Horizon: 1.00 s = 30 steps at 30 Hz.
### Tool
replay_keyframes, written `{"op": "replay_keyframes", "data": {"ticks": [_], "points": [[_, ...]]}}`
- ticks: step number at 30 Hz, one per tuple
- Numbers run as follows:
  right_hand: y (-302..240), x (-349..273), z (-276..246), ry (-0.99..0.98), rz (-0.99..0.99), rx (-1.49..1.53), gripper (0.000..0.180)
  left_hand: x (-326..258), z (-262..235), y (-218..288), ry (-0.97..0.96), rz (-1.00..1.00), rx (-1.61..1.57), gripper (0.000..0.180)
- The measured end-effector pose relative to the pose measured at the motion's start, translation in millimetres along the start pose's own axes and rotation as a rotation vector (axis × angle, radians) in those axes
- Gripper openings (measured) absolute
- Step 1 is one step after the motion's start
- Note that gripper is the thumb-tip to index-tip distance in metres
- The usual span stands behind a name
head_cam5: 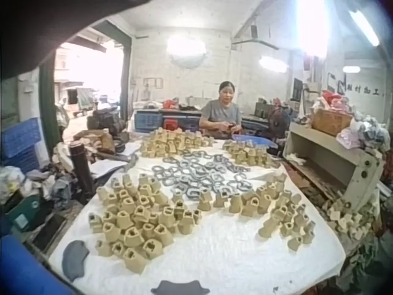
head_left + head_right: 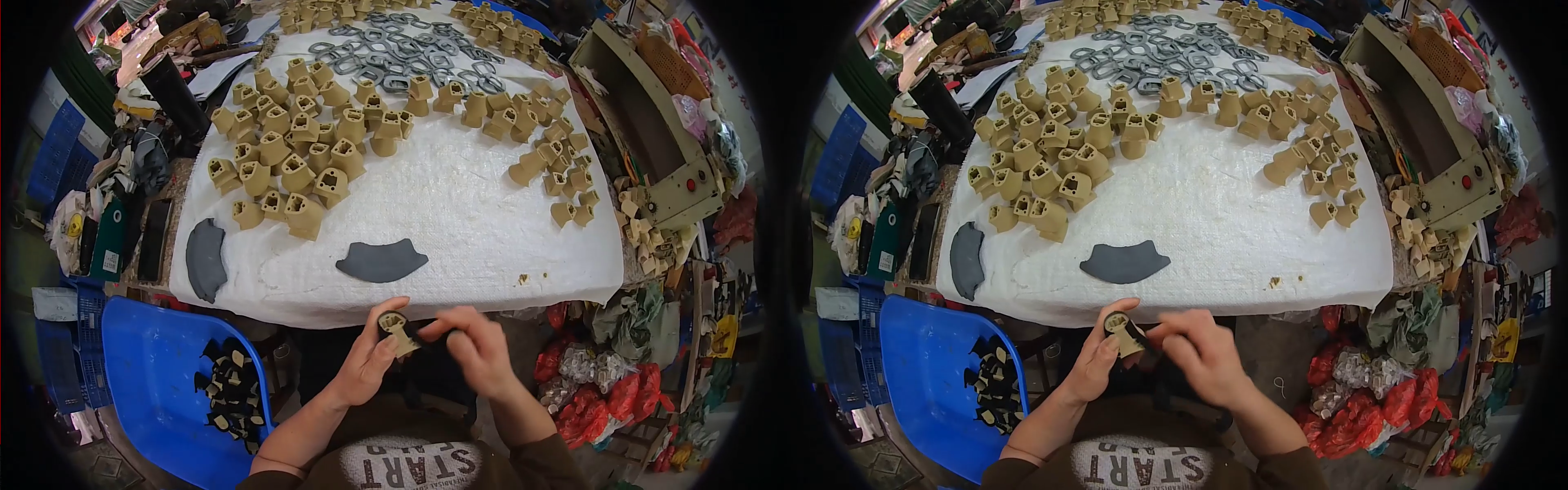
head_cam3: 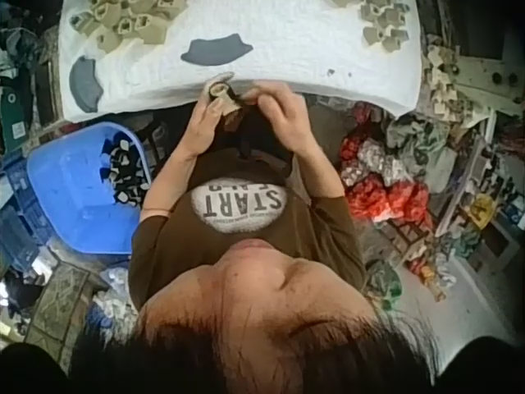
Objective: The recorder is assembling small shoe components by manually inserting a beige plastic piece into a grey rubber or leather base.
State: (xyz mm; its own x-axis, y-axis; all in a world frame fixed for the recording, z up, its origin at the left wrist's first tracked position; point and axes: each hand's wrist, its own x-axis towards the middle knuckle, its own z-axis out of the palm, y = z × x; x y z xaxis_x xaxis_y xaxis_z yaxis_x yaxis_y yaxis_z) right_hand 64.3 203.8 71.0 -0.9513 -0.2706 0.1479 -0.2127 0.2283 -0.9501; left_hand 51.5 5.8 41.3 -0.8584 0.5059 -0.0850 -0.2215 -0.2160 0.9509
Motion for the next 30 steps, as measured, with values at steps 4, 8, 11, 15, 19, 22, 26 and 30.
{"op": "replay_keyframes", "data": {"ticks": [4, 8, 11, 15, 19, 22, 26, 30], "points": [[15, 12, -5, -0.063, 0.327, 0.551, 0.055, 4, 18, 11, -0.067, 0.039, -0.126, 0.069], [11, 18, -5, -0.212, 0.28, 0.65, 0.063, 2, 20, 14, -0.099, 0.025, -0.1, 0.073], [7, 19, -6, -0.281, 0.194, 0.411, 0.062, -3, 17, 0, -0.069, -0.006, 0.023, 0.073], [4, 23, -9, -0.353, 0.108, 0.143, 0.058, -2, 16, 3, -0.11, -0.015, 0.038, 0.068], [17, 16, 6, -0.075, 0.012, 0.183, 0.054, 2, 18, -2, -0.1, -0.033, -0.218, 0.062], [13, 11, 12, 0.104, -0.05, 0.115, 0.048, 4, 22, 5, -0.07, -0.126, -0.542, 0.058], [4, 6, 10, 0.008, -0.172, -0.096, 0.029, 3, 22, 8, -0.015, -0.291, -0.779, 0.053], [7, 4, 24, 0.086, -0.179, -0.119, 0.019, 3, 31, 1, 0.076, -0.423, -0.784, 0.051]]}}
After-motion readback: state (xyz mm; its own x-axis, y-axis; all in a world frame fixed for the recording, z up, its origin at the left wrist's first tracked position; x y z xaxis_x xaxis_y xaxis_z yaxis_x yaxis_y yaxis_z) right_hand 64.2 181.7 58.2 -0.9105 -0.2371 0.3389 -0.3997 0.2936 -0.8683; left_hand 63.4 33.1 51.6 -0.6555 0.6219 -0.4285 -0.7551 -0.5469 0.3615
